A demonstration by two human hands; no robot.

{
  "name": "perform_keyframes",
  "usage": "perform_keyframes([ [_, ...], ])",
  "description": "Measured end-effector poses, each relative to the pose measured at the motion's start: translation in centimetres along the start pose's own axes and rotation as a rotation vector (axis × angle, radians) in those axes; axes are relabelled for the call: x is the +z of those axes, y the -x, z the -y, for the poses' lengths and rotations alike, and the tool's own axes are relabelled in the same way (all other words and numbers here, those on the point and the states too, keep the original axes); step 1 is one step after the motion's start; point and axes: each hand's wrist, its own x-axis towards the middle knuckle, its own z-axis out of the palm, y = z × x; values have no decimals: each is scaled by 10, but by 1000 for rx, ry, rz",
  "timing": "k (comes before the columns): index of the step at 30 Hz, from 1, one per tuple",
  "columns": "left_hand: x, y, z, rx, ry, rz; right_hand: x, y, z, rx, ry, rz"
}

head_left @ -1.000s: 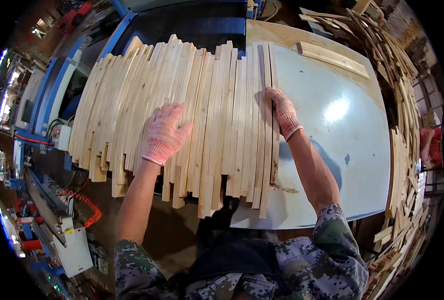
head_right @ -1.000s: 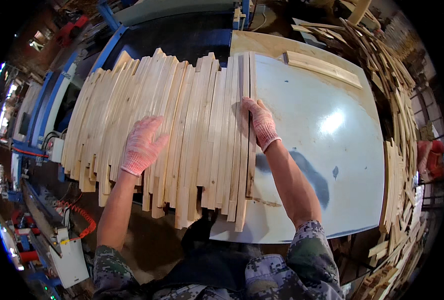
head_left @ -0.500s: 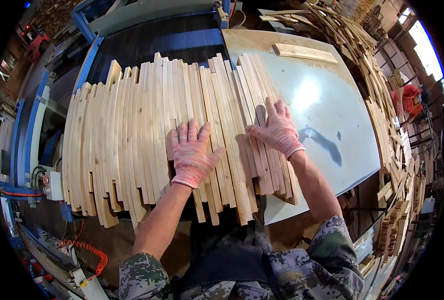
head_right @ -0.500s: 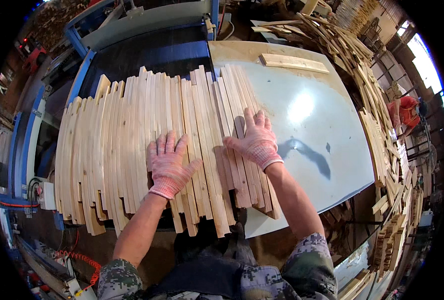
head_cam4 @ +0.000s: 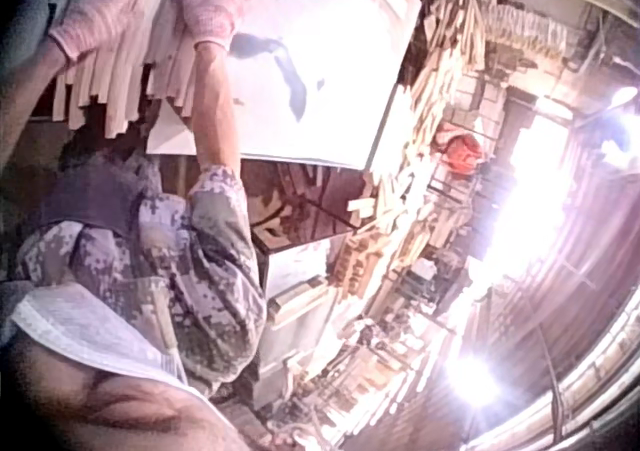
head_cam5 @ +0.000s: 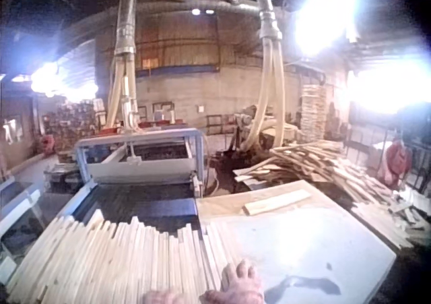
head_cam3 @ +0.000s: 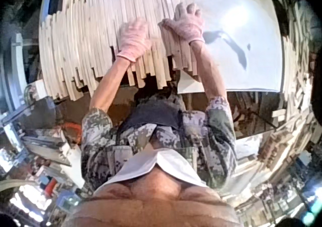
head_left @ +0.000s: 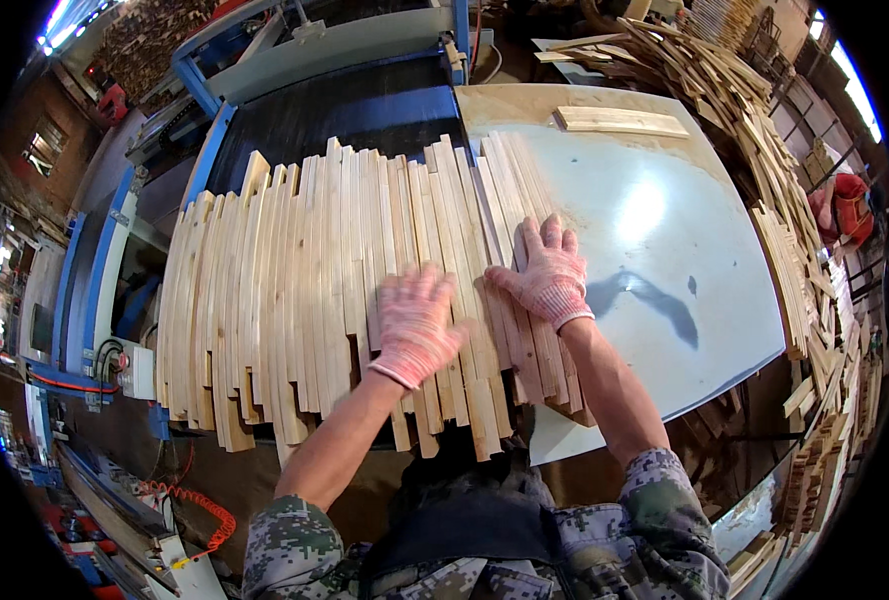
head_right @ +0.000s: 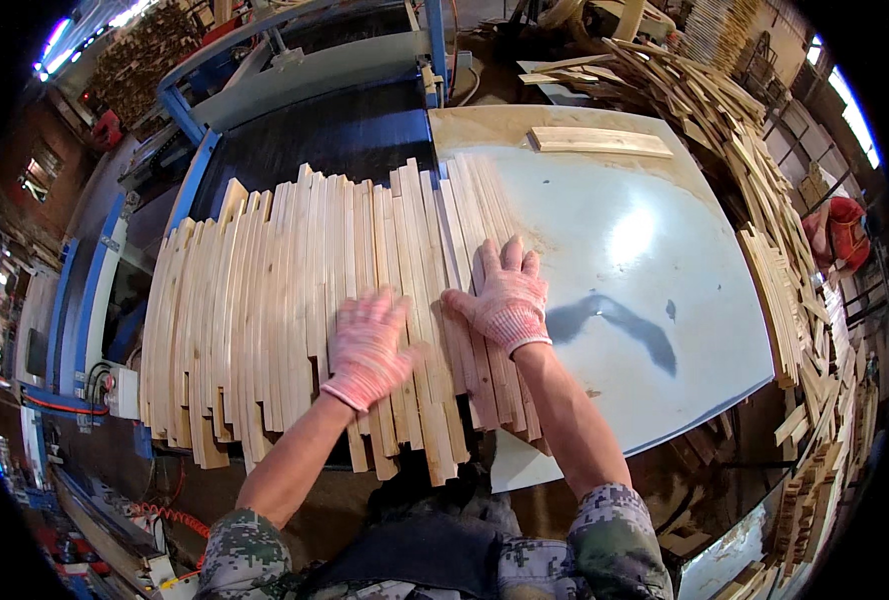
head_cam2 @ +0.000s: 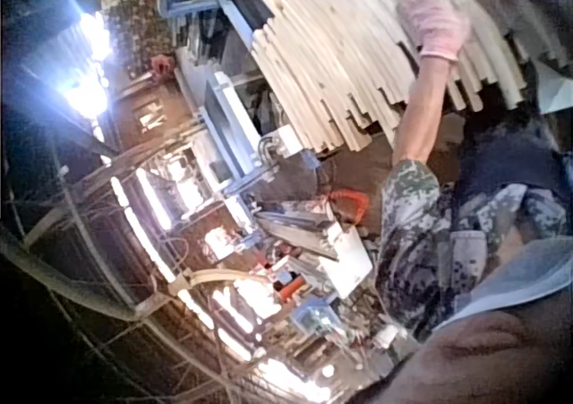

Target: The person sorts and stacks light-colored wooden planks on a metal table in a workshop. They pick up planks from a pile, inspect them, and arrange them into neat stacks, occasionally moving between different piles and tables.

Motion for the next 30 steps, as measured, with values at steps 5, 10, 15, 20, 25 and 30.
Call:
perform_keyframes([
  [5, 24, -10, -64, 140, -27, -62, 1, -8, -16, -15, -90, -77],
  [10, 18, -12, -65, 124, 33, 26, -8, -19, -35, 9, -64, -89],
  [15, 19, -10, -66, 95, 29, 43, -27, -16, -83, 28, -51, -54],
  [20, 23, -10, -67, 86, -16, 48, -30, -18, -123, 104, 15, -79],
  [25, 16, -6, -70, 60, 1, 48, -12, -2, -105, -198, 117, -317],
  [30, 15, -5, -67, 67, -22, 41, -12, 27, -30, -157, -362, 149],
])
